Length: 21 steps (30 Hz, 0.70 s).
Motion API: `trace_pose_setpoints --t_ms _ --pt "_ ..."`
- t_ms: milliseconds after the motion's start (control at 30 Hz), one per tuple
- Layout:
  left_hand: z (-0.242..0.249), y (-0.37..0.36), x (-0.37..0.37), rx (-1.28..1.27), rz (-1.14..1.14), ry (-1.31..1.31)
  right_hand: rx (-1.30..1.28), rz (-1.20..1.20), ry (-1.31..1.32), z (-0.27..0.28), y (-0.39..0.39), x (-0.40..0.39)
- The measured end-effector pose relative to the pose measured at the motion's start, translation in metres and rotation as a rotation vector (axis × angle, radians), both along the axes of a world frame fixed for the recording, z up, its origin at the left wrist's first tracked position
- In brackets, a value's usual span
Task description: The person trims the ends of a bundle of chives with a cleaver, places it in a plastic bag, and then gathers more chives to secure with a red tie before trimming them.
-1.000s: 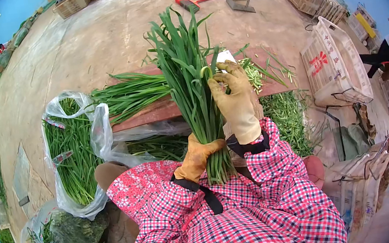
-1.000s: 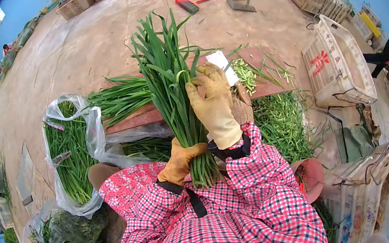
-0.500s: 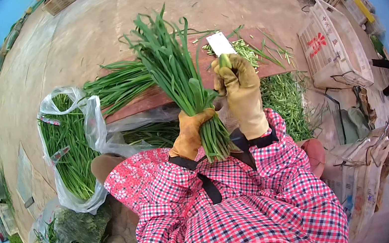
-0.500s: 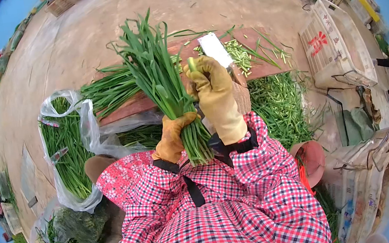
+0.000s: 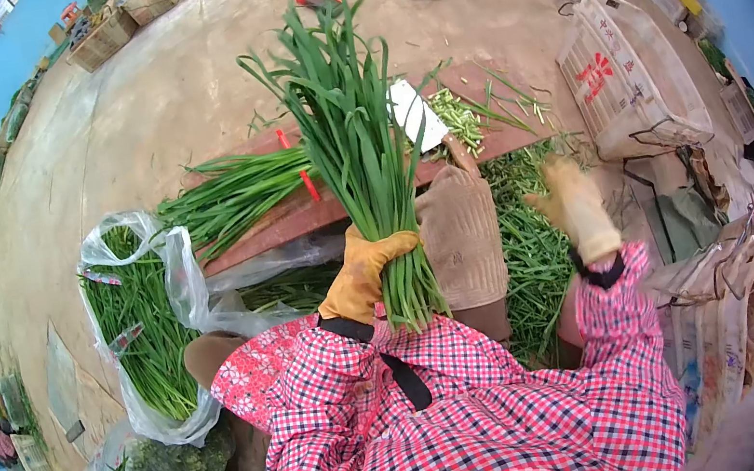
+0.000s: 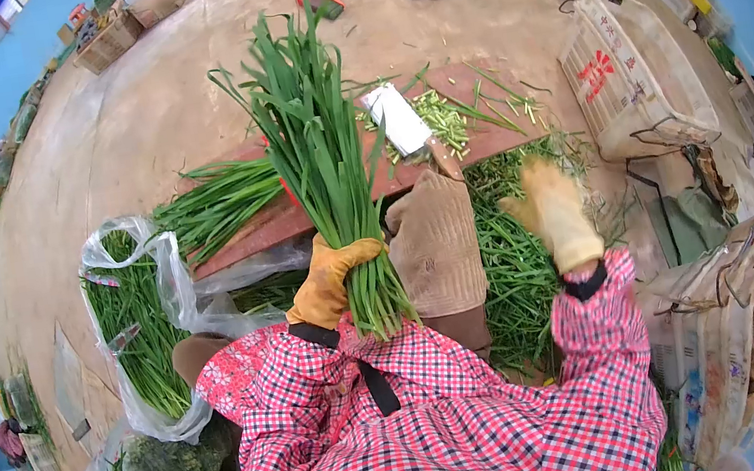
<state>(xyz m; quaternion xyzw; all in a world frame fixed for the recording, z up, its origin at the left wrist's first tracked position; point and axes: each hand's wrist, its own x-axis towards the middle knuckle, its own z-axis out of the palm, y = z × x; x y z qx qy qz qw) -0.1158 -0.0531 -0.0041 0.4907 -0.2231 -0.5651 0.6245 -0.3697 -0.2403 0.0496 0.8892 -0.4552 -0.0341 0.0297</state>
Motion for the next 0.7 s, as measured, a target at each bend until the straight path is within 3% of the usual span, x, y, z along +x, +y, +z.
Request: trace_pose_setpoints --t_ms 33,100,133,200,233,267,367,500,533,633,700 --pt "0.002 -0.004 0.002 -0.028 -0.002 -0.023 0.236 -0.039 -0.264 0.002 0.016 0.002" --pt "0.011 -0.016 0.003 -0.072 -0.026 -0.062 0.670 0.141 -0.725 -0.008 0.034 0.026" --pt "0.013 -0.025 0.010 -0.158 -0.087 -0.306 0.805 0.235 -0.914 -0.010 0.029 0.051" --pt "0.045 -0.037 0.007 -0.183 -0.078 -0.315 1.118 0.394 -1.162 0.004 0.017 0.098" --pt "0.052 -0.046 0.012 -0.217 -0.128 -0.356 1.193 0.168 -1.223 0.025 0.019 0.111" --pt "0.061 -0.055 0.016 -0.186 -0.103 -0.473 1.151 0.405 -1.497 0.017 0.004 0.136" --pt "0.086 -0.084 0.033 -0.132 -0.036 -0.750 0.958 0.414 -1.602 0.087 0.001 0.169" --pt "0.116 -0.127 0.058 -0.221 -0.018 -0.893 0.850 0.669 -1.795 0.108 -0.025 0.202" --pt "0.118 -0.134 0.060 -0.254 -0.015 -0.918 0.816 0.546 -1.767 0.109 -0.036 0.201" --pt "0.109 -0.150 0.069 -0.091 0.016 -1.214 0.699 0.636 -1.803 0.084 -0.051 0.206" --pt "0.091 -0.159 0.075 -0.034 -0.034 -1.134 0.690 0.590 -1.718 0.039 -0.070 0.213"
